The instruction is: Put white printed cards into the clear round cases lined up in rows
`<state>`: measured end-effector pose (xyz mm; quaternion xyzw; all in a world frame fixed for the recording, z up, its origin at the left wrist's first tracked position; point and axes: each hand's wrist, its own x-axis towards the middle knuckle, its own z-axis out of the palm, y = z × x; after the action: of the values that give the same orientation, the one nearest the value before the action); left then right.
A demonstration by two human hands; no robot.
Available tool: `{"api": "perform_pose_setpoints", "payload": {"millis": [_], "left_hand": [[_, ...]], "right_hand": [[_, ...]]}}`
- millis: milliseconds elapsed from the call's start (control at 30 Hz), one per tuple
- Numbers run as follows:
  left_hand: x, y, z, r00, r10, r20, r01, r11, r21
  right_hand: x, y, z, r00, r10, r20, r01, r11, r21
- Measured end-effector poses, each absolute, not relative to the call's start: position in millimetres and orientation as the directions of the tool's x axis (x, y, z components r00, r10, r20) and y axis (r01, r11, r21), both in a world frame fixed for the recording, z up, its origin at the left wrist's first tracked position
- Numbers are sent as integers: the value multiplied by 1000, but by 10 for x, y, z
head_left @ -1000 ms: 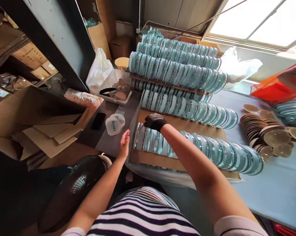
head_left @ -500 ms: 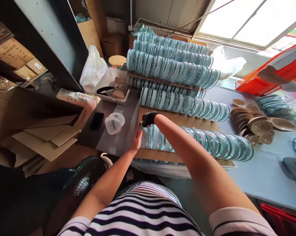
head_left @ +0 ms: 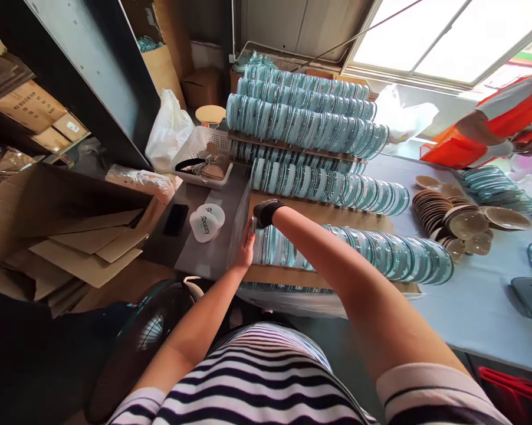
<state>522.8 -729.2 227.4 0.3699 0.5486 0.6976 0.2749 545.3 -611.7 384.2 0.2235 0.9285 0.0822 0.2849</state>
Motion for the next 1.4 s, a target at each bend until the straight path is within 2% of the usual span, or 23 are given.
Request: {"api": "perform_pose_setpoints", "payload": {"millis": [200, 467, 633, 700, 867, 1033, 1167, 1333, 1400], "left_hand": [[5251, -7313, 2299, -566, 797, 212, 34, -234, 972], [5214, -7259, 2197, -576, 784, 231, 23, -267, 963], [5210, -7257, 2159, -586, 772, 246, 35, -279, 960], [5207, -7250, 2173, -596, 776, 204, -6, -258, 966], [5177, -7201, 2252, -552, 831, 67, -174, -193, 966], [5159, -7155, 2306, -586, 810, 37, -200, -188, 962], [5154, -7142, 2295, -596, 802, 48, -198, -205, 959], [5119, -7146, 2294, -567, 824, 8, -154, -115, 981], [5116, -7161, 2318, -580, 811, 81, 4, -97, 995]], "right_hand": [[5505, -6006, 3750, -763, 430, -482, 384, 902, 198], [5498, -6249, 3805, -810, 418, -411, 328, 904, 274], [5452, -6144, 3863, -814, 321, -484, 249, 946, 208], [5501, -6126, 3870, -845, 309, -436, 256, 950, 177], [5993, -6558, 3583, -876, 439, -198, 425, 898, 112], [6488, -7160, 2800, -826, 524, -208, 533, 846, 16], [6516, -7208, 2353, -805, 566, -181, 582, 812, -47], [6623, -7166, 2463, -752, 605, -263, 643, 761, -89], [6745, -7092, 2717, -756, 602, -259, 640, 762, -99]]}}
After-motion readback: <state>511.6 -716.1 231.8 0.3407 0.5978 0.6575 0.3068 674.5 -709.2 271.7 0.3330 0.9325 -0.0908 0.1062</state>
